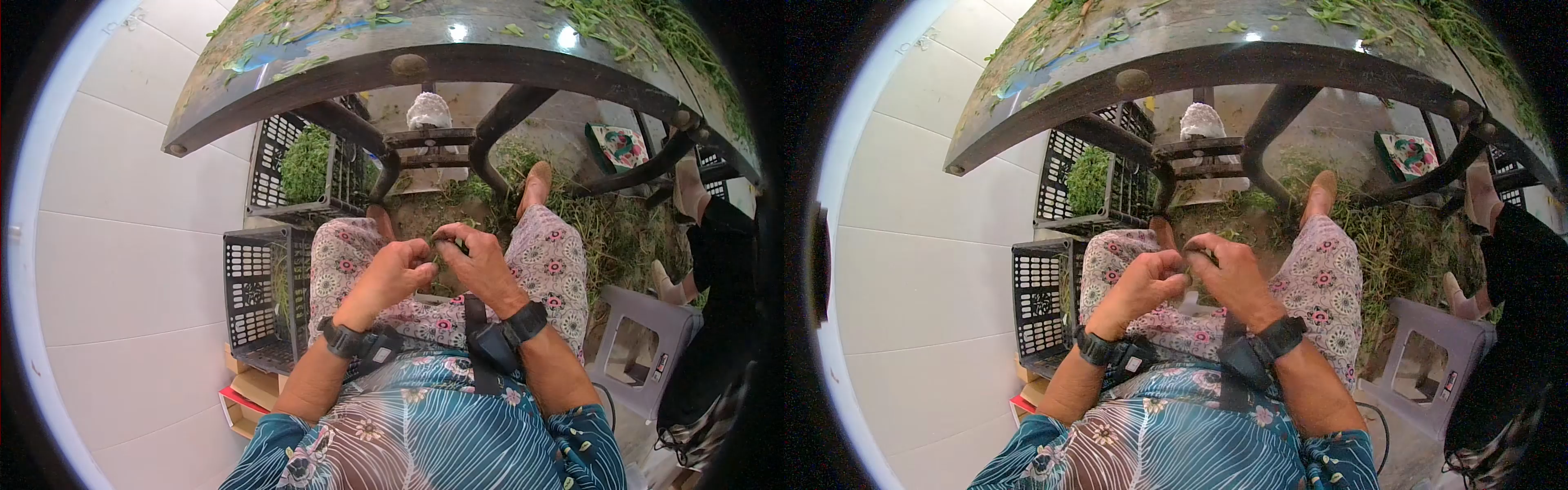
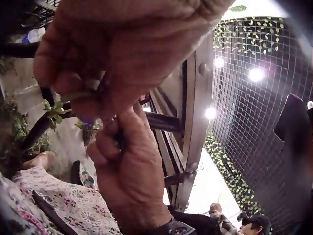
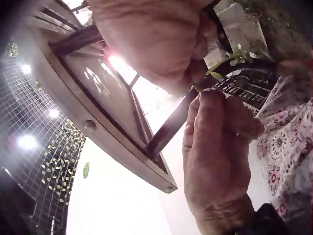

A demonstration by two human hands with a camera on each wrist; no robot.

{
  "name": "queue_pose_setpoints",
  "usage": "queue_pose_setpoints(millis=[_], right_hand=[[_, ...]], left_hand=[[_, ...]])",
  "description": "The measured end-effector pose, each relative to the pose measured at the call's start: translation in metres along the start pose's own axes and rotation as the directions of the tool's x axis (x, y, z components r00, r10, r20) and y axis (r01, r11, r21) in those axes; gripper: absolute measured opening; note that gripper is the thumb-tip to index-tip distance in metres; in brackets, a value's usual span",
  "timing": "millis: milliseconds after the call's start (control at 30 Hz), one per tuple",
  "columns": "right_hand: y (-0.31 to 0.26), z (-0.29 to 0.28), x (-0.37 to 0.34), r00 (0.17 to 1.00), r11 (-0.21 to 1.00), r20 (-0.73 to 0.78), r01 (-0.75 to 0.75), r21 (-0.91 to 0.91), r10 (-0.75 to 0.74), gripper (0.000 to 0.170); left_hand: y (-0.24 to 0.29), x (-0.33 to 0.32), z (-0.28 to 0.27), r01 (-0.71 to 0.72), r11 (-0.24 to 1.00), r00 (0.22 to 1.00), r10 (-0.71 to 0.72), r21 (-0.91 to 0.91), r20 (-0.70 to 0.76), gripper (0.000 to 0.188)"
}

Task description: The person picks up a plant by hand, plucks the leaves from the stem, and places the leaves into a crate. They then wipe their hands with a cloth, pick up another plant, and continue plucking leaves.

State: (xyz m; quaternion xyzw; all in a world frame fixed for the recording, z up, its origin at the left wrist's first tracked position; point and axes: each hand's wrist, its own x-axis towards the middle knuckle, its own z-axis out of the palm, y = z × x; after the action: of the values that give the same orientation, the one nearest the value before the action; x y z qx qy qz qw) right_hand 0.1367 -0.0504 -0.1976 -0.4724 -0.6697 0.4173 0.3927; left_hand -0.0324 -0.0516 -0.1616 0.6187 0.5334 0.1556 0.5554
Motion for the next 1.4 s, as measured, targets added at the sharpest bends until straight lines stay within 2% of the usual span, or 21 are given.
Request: queue_pose_setpoints(millis=[100,133,200,233,333,367,400,500,533,633,700,733,800,900,933,1100,1200,1300,1400], right_hand=[[0.003,0.002,-0.002,0.985,0.972,-0.003,-0.169,0.163,0.172,0.023],[0.004,0.003,-0.002,0.967,0.917,-0.001,-0.24,0.318,0.253,0.021],[0.005,0.003,-0.002,0.915,0.724,0.041,-0.345,0.597,0.402,0.017],[0.006,0.001,-0.002,0.9,0.675,0.04,-0.355,0.646,0.435,0.016],[0.01,-0.009,0.0,0.861,0.52,0.039,-0.341,0.783,0.506,0.014],[0.01,-0.013,0.0,0.855,0.469,0.034,-0.316,0.825,0.517,0.013],[0.009,-0.016,0.0,0.849,0.415,0.031,-0.29,0.862,0.528,0.012],[0.006,-0.019,-0.002,0.868,0.48,0.18,-0.417,0.772,0.463,0.01],[0.004,-0.017,-0.002,0.86,0.463,0.225,-0.447,0.765,0.459,0.009],[0.0,-0.013,-0.002,0.837,0.393,0.332,-0.508,0.766,0.436,0.008],[0.0,-0.012,-0.001,0.83,0.316,0.374,-0.516,0.796,0.414,0.01],[0.001,-0.012,-0.002,0.838,0.316,0.352,-0.497,0.808,0.418,0.01],[0.004,-0.009,-0.003,0.851,0.317,0.309,-0.459,0.83,0.424,0.011],[0.004,-0.01,-0.004,0.886,0.532,0.301,-0.455,0.714,0.353,0.012],[0.001,-0.009,-0.003,0.886,0.541,0.314,-0.458,0.705,0.341,0.012],[-0.012,-0.008,-0.003,0.896,0.532,0.314,-0.439,0.724,0.313,0.013],[-0.011,-0.009,-0.003,0.89,0.629,0.232,-0.444,0.638,0.393,0.014],[0.001,-0.001,-0.005,0.905,0.623,0.154,-0.389,0.679,0.397,0.014],[0.01,-0.002,-0.005,0.922,0.716,0.16,-0.376,0.589,0.353,0.018]], left_hand=[[0.001,-0.001,0.002,-0.011,0.997,1.0,0.011,-0.073,-0.005,0.012],[0.001,-0.001,0.002,-0.01,0.995,1.0,0.01,-0.104,-0.004,0.012],[0.004,-0.001,-0.001,-0.005,0.989,1.0,0.006,-0.145,0.012,0.01],[0.005,-0.001,-0.002,-0.002,0.986,1.0,0.006,-0.165,0.019,0.01],[0.001,-0.001,-0.005,-0.019,0.997,1.0,0.021,-0.069,0.022,0.01],[0.001,-0.003,-0.005,-0.014,0.994,1.0,0.014,-0.106,0.0,0.009],[0.0,-0.004,-0.006,-0.01,0.989,1.0,0.007,-0.144,-0.022,0.009],[-0.001,-0.004,-0.006,0.006,0.98,0.999,-0.016,-0.2,-0.048,0.009],[-0.001,-0.004,-0.006,0.011,0.978,0.998,-0.023,-0.209,-0.051,0.009],[0.0,-0.004,-0.004,0.018,0.966,0.998,-0.004,-0.256,0.056,0.009],[0.001,-0.004,-0.003,0.02,0.985,0.994,-0.001,-0.173,0.106,0.01],[0.001,-0.004,-0.003,0.02,0.991,0.991,-0.003,-0.131,0.131,0.01],[-0.005,-0.003,0.002,0.004,0.964,0.997,0.017,-0.266,0.075,0.013],[-0.004,-0.001,0.002,0.014,0.926,1.0,-0.012,-0.377,0.008,0.023],[-0.002,0.0,0.002,0.023,0.916,1.0,-0.029,-0.4,-0.009,0.026],[0.007,-0.002,-0.001,0.062,0.935,0.998,-0.056,-0.349,0.029,0.023],[0.004,-0.001,0.0,0.069,0.926,0.997,-0.047,-0.37,0.068,0.014],[0.006,-0.002,0.002,0.042,0.937,0.997,-0.02,-0.348,0.068,0.009],[0.006,-0.003,0.002,0.026,0.951,0.999,-0.011,-0.307,0.051,0.01]])
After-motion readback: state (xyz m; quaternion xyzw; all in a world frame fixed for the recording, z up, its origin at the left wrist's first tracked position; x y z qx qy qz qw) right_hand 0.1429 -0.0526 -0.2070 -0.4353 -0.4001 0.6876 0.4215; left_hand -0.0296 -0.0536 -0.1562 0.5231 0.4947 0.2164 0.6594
